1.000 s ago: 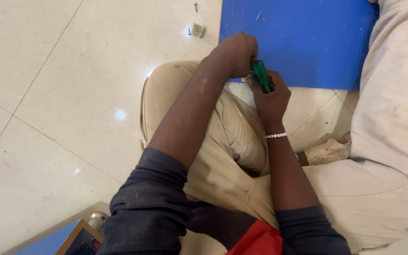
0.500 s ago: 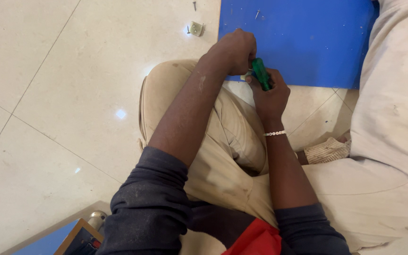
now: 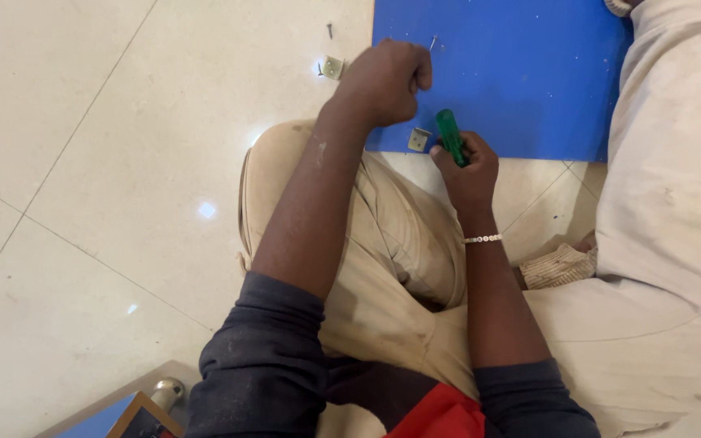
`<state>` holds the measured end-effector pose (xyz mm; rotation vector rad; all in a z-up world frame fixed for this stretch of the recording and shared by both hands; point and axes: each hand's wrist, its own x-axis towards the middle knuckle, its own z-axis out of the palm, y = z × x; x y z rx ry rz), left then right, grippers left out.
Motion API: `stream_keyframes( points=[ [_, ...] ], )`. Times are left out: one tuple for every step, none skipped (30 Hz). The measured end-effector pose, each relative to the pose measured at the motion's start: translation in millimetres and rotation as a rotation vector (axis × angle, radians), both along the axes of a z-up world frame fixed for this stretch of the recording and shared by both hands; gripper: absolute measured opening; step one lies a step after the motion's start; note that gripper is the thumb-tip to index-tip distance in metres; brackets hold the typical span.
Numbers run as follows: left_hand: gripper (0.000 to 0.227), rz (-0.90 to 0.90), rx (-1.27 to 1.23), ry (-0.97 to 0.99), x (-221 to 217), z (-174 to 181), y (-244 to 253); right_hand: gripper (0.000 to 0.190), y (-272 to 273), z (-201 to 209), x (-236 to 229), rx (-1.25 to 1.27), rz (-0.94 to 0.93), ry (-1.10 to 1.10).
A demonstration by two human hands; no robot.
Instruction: The person uses a screwdriver to secure a small metal latch onto a blue board.
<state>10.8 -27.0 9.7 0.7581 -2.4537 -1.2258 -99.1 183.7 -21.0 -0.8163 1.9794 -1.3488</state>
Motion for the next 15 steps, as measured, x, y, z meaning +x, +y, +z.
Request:
stream_keyframes(
  points=[
    [0.021, -0.057, -0.004, -0.031, -1, 0, 2, 0.016, 0, 1, -1, -0.002, 0.006, -0.014],
    [0.023, -0.114, -0.008, -0.061, -2, 1, 4, 0.016, 1, 1, -2, 0.036, -0.024, -0.036],
    [0.024, -0.169, -0.012, -0.092, -3, 1, 7, 0.015, 1, 2, -2, 0.073, -0.053, -0.056],
    [0.023, -0.193, -0.005, -0.169, -4, 2, 10, 0.015, 1, 3, -3, 0.11, -0.081, -0.078],
    [0.023, -0.214, 0.004, -0.247, -4, 2, 13, 0.014, 1, 3, -3, 0.108, -0.091, -0.107],
    [0.024, -0.235, 0.012, -0.326, -4, 2, 16, 0.014, 0, 3, -3, 0.106, -0.101, -0.137],
    [0.026, -0.242, 0.001, -0.339, -5, 1, 18, 0.013, -2, 3, -3, 0.102, -0.111, -0.166],
    [0.027, -0.249, -0.009, -0.352, -7, 0, 20, 0.012, -2, 2, -3, 0.081, -0.088, -0.127],
    [0.029, -0.255, -0.025, -0.361, -8, -1, 22, 0.012, -1, 2, -2, 0.056, -0.066, -0.082],
    [0.025, -0.246, -0.035, -0.351, -10, -3, 24, 0.011, 2, 2, -1, 0.03, -0.043, -0.038],
    [0.021, -0.236, -0.051, -0.338, -13, -4, 22, 0.01, 0, 3, -2, 0.051, -0.051, -0.055],
    [0.018, -0.225, -0.066, -0.325, -17, -4, 19, 0.009, 0, 4, -3, 0.071, -0.059, -0.071],
    [0.012, -0.108, -0.024, -0.201, -20, -5, 15, 0.008, -1, 5, -3, 0.087, -0.065, -0.091],
    [0.006, 0.007, 0.018, -0.074, -24, -6, 10, 0.008, -4, 6, -5, 0.089, -0.078, -0.119],
    [0.003, 0.117, 0.067, 0.05, -25, -7, 7, 0.009, -4, 8, -4, 0.099, -0.093, -0.152]
  ],
)
